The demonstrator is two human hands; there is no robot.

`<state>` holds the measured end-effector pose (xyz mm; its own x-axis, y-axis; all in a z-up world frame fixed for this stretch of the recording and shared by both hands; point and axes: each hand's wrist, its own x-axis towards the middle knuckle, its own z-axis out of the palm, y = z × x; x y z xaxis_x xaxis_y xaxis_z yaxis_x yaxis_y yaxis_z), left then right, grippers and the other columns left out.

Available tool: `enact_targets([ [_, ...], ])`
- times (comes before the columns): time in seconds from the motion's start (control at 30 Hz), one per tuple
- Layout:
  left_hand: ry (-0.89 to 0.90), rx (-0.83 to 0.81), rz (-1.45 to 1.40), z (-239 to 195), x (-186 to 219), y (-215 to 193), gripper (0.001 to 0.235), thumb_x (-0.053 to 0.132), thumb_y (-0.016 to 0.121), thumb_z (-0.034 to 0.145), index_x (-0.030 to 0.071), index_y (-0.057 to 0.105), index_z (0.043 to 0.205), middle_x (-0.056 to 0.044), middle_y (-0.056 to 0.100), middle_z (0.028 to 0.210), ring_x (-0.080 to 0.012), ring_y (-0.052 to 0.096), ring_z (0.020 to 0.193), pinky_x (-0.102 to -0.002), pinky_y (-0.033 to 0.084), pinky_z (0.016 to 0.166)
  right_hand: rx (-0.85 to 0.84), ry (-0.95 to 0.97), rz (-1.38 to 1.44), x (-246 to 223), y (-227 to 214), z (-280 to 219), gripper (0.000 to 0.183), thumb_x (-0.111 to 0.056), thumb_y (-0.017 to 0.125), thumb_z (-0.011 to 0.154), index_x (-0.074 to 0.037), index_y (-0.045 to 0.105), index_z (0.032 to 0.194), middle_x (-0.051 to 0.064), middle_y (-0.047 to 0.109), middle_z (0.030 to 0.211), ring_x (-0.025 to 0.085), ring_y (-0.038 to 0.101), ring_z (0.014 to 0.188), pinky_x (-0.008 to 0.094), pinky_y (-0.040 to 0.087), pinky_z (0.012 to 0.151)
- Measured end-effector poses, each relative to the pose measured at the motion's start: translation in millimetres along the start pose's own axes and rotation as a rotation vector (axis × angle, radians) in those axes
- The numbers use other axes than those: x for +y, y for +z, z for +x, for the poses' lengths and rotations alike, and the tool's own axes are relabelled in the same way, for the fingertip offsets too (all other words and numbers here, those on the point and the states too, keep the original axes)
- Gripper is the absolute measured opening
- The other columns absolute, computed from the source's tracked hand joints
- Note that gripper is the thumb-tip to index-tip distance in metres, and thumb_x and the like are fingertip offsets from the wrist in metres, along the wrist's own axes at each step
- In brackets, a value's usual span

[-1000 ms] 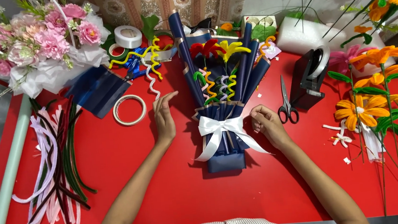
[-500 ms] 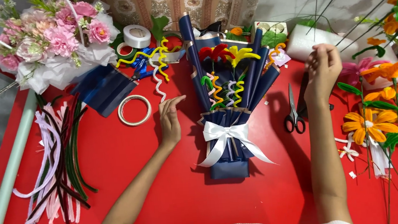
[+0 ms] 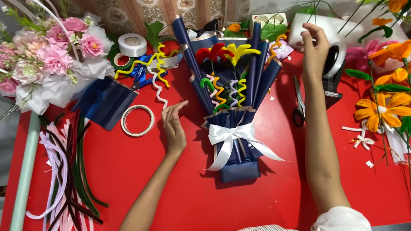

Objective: The person is finishing a floral arrangement by tying a white ribbon bow and attaching a small paper tag to the bouquet.

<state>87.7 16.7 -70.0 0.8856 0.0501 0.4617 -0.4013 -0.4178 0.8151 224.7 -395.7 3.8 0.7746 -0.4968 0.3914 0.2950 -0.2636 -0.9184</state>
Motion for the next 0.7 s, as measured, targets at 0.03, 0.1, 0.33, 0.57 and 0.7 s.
enact_targets([
  [0.03,-0.001,-0.001,-0.001,0,0,0,0.069,0.046,0.009,0.111,0.014,0.068,0.13,-0.008,0.069,0.116,-0.0287,0.052,0.114,-0.044,0.032,0.111,0.0,0.0,-0.001,5,0,0,0.021,-0.015,0.063,0.101,-0.01,0.071,0.12,0.008,0.066,0.099,0.013,0.069,0.078,0.022,0.059,0.064],
  [0.1,0.008,-0.002,0.001,1,-1,0,0.069,0.045,0.009,0.111,0.014,0.068,0.13,-0.008,0.069,0.116,-0.0285,0.052,0.114,-0.043,0.032,0.111,-0.031,-0.051,-0.06,14,2,1,0.027,-0.013,0.063,0.101,-0.008,0.068,0.127,0.012,0.065,0.101,0.016,0.069,0.077,0.026,0.06,0.063],
  [0.33,0.003,0.001,-0.012,1,-4,1,0.069,0.046,0.01,0.111,0.014,0.068,0.129,-0.008,0.07,0.115,-0.0286,0.053,0.115,-0.043,0.033,0.111,0.062,-0.313,-0.315,44,26,-28,0.035,0.001,0.059,0.099,-0.004,0.063,0.133,0.024,0.07,0.113,0.035,0.074,0.082,0.043,0.059,0.067],
  [0.57,-0.021,-0.013,-0.015,1,3,0,0.071,0.048,0.008,0.11,0.015,0.068,0.129,-0.007,0.069,0.115,-0.0282,0.051,0.114,-0.043,0.032,0.111,0.036,-0.348,-0.385,45,29,-37,0.044,0.001,0.06,0.1,-0.013,0.057,0.141,0.018,0.073,0.098,0.038,0.073,0.086,0.047,0.056,0.077],
  [0.7,-0.017,-0.013,0.003,2,3,0,0.071,0.049,0.009,0.11,0.015,0.068,0.13,-0.008,0.069,0.116,-0.0292,0.051,0.114,-0.044,0.033,0.11,0.078,-0.346,-0.396,70,16,-21,0.039,0.002,0.059,0.099,-0.009,0.061,0.137,0.017,0.069,0.127,0.042,0.067,0.112,0.052,0.052,0.094],
])
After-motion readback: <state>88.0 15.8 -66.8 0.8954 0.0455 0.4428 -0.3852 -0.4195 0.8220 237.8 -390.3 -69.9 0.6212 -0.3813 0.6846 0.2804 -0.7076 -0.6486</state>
